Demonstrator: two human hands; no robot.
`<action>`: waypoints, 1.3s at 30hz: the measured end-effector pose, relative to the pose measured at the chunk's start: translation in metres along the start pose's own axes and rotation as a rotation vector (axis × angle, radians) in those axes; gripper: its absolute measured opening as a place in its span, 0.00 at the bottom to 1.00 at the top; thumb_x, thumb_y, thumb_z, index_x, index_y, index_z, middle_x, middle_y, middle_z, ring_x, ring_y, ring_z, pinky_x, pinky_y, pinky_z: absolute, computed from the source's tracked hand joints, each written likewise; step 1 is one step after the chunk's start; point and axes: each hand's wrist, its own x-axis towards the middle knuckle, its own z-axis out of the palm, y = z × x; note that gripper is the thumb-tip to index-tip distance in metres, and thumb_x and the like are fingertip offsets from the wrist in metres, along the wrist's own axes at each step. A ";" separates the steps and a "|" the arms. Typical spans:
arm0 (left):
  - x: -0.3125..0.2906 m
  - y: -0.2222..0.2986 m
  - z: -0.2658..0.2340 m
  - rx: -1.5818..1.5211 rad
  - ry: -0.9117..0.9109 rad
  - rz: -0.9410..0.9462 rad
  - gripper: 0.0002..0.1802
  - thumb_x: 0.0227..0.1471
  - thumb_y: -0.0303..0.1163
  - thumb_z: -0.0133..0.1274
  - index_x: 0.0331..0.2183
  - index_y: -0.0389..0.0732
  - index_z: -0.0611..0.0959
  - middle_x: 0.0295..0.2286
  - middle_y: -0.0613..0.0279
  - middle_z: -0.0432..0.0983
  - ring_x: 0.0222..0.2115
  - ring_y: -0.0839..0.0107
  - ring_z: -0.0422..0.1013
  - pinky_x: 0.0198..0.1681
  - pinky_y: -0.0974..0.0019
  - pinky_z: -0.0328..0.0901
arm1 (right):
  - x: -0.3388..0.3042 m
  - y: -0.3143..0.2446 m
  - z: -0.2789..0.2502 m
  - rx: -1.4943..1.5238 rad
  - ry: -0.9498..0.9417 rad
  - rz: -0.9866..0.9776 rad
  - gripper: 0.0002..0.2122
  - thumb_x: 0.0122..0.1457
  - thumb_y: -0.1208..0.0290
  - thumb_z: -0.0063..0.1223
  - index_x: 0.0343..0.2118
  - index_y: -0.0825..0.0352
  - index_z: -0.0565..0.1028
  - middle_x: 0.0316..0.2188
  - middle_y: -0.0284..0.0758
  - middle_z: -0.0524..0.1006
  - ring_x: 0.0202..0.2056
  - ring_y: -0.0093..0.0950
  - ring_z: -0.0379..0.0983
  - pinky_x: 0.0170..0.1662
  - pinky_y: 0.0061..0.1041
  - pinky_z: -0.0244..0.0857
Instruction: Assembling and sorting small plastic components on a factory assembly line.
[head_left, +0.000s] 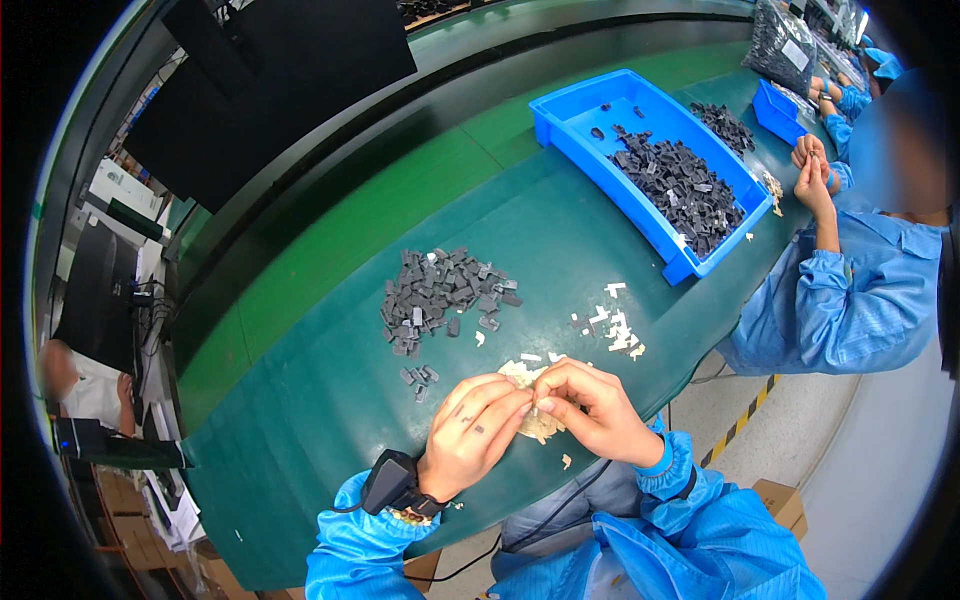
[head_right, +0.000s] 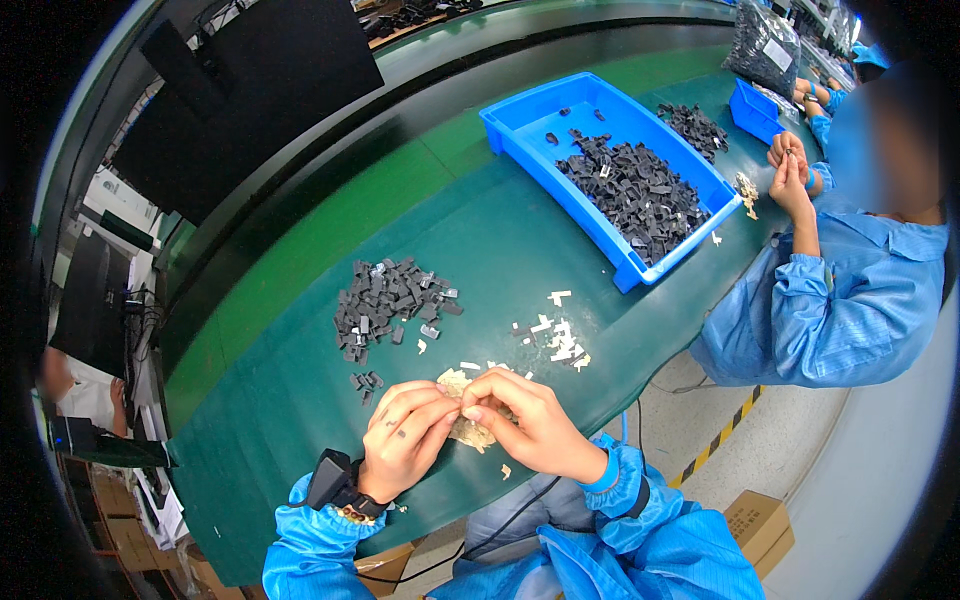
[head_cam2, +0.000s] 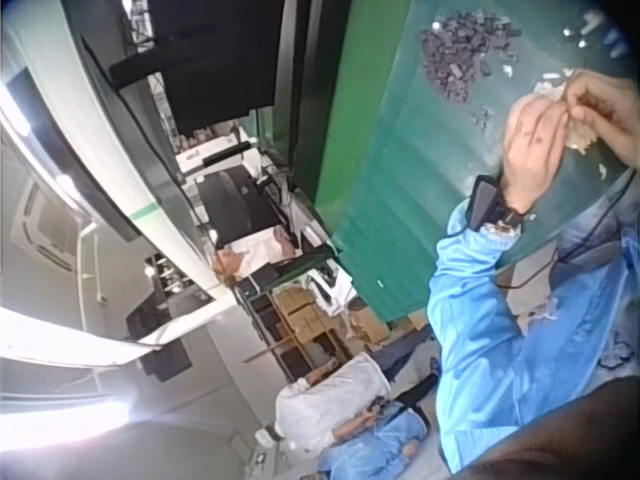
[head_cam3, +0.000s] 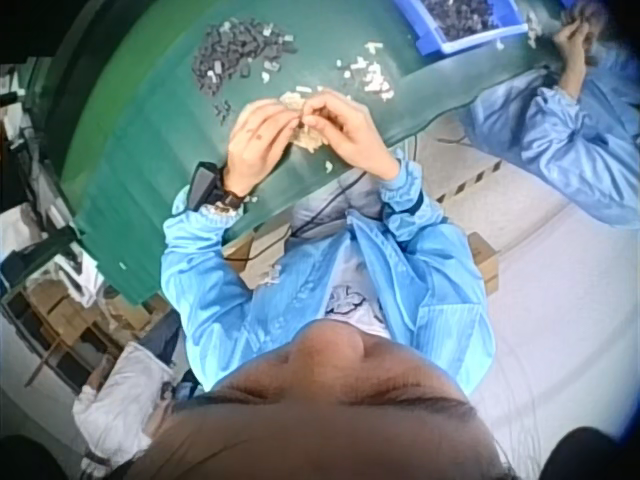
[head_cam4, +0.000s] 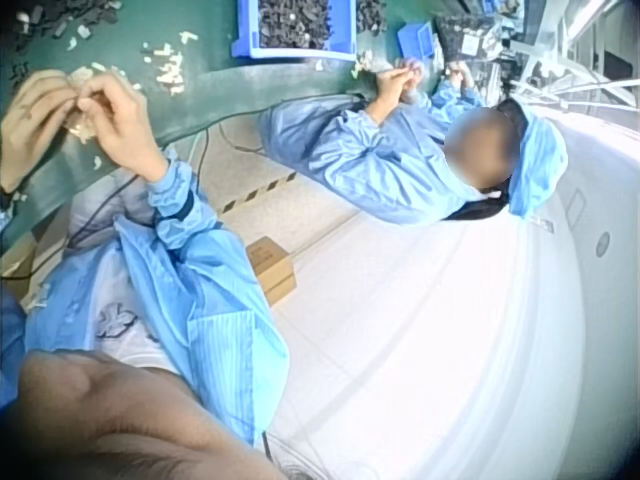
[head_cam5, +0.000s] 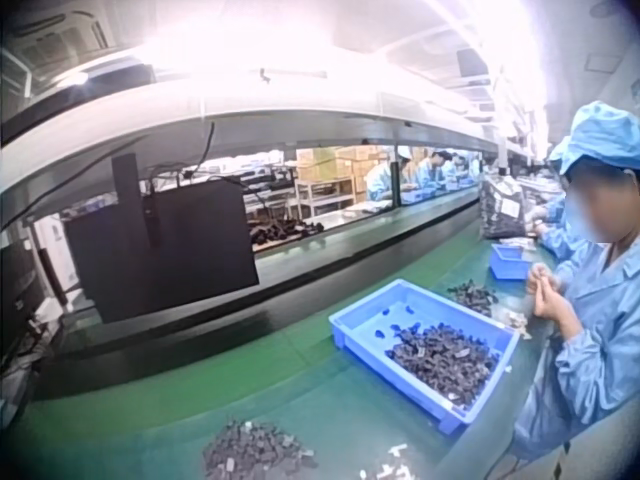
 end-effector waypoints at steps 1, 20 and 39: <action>-0.001 -0.001 0.001 -0.004 0.002 0.001 0.14 0.42 0.17 0.65 0.35 0.36 0.84 0.33 0.58 0.79 0.36 0.59 0.76 0.41 0.61 0.71 | 0.000 0.000 0.000 0.028 0.007 0.021 0.02 0.65 0.81 0.50 0.38 0.73 0.73 0.38 0.34 0.73 0.36 0.18 0.70 0.37 0.20 0.67; -0.001 0.000 0.003 -0.014 0.015 -0.017 0.11 0.45 0.15 0.62 0.34 0.34 0.83 0.35 0.56 0.78 0.39 0.56 0.79 0.42 0.61 0.74 | 0.006 -0.006 0.006 -0.032 0.102 0.014 0.03 0.61 0.80 0.54 0.37 0.71 0.74 0.32 0.38 0.75 0.32 0.27 0.74 0.37 0.26 0.69; 0.002 -0.003 -0.001 0.008 0.037 -0.150 0.06 0.44 0.19 0.63 0.29 0.36 0.82 0.30 0.57 0.79 0.36 0.61 0.79 0.39 0.63 0.72 | 0.003 0.006 0.007 0.065 0.095 0.033 0.03 0.62 0.79 0.54 0.38 0.70 0.75 0.32 0.34 0.75 0.32 0.22 0.73 0.36 0.22 0.69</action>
